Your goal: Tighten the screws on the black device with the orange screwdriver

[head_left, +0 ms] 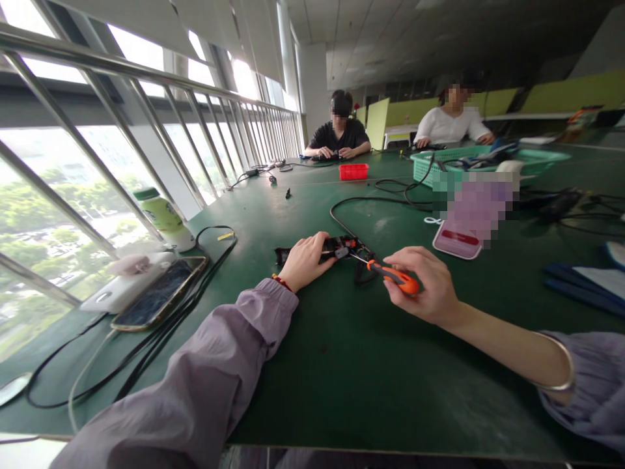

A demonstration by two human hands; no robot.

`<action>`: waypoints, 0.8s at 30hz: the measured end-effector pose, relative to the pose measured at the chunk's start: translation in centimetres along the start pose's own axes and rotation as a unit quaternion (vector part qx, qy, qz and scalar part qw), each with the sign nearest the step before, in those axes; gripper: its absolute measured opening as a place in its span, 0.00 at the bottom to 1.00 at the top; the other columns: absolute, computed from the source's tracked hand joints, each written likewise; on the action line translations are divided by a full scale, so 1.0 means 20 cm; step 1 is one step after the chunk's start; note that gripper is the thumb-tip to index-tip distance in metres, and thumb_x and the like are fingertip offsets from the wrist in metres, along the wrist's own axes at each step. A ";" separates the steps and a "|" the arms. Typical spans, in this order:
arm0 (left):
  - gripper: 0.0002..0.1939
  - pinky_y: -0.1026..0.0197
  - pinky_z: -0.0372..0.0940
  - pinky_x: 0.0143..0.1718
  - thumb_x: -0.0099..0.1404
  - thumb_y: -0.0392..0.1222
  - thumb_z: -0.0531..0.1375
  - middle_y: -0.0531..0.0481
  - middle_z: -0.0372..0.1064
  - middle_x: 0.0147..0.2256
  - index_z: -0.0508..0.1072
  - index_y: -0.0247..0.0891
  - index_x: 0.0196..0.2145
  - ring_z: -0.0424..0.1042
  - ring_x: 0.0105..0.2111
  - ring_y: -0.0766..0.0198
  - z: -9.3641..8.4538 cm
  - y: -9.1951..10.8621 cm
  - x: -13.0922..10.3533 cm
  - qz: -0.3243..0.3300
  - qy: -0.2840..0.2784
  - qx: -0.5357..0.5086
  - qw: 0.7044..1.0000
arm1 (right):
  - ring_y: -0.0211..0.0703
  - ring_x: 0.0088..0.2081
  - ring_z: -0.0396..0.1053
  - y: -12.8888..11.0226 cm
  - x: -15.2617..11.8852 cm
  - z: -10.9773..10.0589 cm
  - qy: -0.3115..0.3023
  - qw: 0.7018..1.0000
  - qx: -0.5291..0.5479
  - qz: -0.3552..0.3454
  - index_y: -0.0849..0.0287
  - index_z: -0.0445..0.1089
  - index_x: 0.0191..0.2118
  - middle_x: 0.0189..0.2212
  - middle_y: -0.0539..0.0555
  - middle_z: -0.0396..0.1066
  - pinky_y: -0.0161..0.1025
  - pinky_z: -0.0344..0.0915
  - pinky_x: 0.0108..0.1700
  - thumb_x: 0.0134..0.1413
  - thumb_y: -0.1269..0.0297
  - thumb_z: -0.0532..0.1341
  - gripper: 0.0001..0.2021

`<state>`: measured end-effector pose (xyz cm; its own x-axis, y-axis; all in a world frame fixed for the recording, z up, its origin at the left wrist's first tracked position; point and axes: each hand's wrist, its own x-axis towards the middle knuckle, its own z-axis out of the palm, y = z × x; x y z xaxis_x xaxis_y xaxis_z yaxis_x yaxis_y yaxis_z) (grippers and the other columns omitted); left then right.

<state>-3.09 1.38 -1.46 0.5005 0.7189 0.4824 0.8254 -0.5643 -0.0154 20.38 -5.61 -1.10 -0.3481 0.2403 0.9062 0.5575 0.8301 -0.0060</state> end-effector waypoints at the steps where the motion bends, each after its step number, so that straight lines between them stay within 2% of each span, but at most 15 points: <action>1: 0.19 0.57 0.63 0.40 0.61 0.48 0.56 0.45 0.70 0.39 0.58 0.36 0.46 0.71 0.41 0.56 0.00 0.00 0.00 0.000 -0.001 0.000 1.000 | 0.43 0.30 0.69 0.00 0.00 0.00 0.009 1.000 0.000 0.003 0.56 0.62 0.44 0.31 0.53 0.70 0.42 0.69 0.33 0.46 0.69 0.60 0.16; 4: 0.19 0.57 0.63 0.40 0.61 0.48 0.56 0.45 0.70 0.40 0.58 0.36 0.46 0.71 0.41 0.56 0.00 0.00 0.00 -0.002 -0.003 0.001 1.000 | 0.46 0.34 0.69 0.01 -0.01 0.01 0.025 1.000 0.001 0.000 0.57 0.61 0.46 0.32 0.55 0.69 0.44 0.69 0.34 0.44 0.70 0.60 0.19; 10: 0.19 0.57 0.63 0.40 0.62 0.49 0.55 0.45 0.70 0.39 0.57 0.37 0.46 0.71 0.41 0.56 0.00 0.00 0.00 -0.001 -0.001 0.004 1.000 | 0.41 0.27 0.68 0.00 0.00 0.00 -0.013 1.000 -0.007 -0.002 0.55 0.63 0.40 0.28 0.50 0.70 0.42 0.68 0.35 0.47 0.68 0.59 0.11; 16: 0.19 0.57 0.63 0.39 0.62 0.49 0.55 0.46 0.70 0.39 0.57 0.37 0.46 0.71 0.41 0.56 0.00 0.00 0.00 0.000 -0.002 0.004 1.000 | 0.46 0.34 0.69 0.01 -0.01 0.00 0.029 1.000 -0.003 0.007 0.56 0.61 0.46 0.33 0.54 0.69 0.44 0.68 0.34 0.45 0.69 0.59 0.19; 21: 0.19 0.57 0.62 0.40 0.62 0.48 0.55 0.45 0.69 0.40 0.57 0.37 0.47 0.71 0.42 0.56 0.01 0.00 0.00 0.000 -0.002 -0.002 1.000 | 0.42 0.28 0.68 0.00 0.00 0.00 -0.010 1.000 -0.005 -0.018 0.55 0.62 0.42 0.28 0.50 0.71 0.44 0.68 0.38 0.46 0.69 0.60 0.14; 24: 0.19 0.56 0.63 0.40 0.62 0.49 0.55 0.45 0.69 0.40 0.58 0.37 0.47 0.70 0.42 0.55 0.00 -0.01 0.00 -0.003 -0.005 -0.007 1.000 | 0.42 0.29 0.68 0.00 0.00 0.00 0.000 1.000 -0.004 -0.004 0.56 0.62 0.44 0.29 0.51 0.71 0.43 0.68 0.36 0.46 0.69 0.60 0.16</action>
<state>-3.16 1.46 -1.51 0.4990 0.7260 0.4731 0.8243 -0.5662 -0.0006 20.43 -5.60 -1.17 -0.3521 0.2342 0.9062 0.5610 0.8278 0.0040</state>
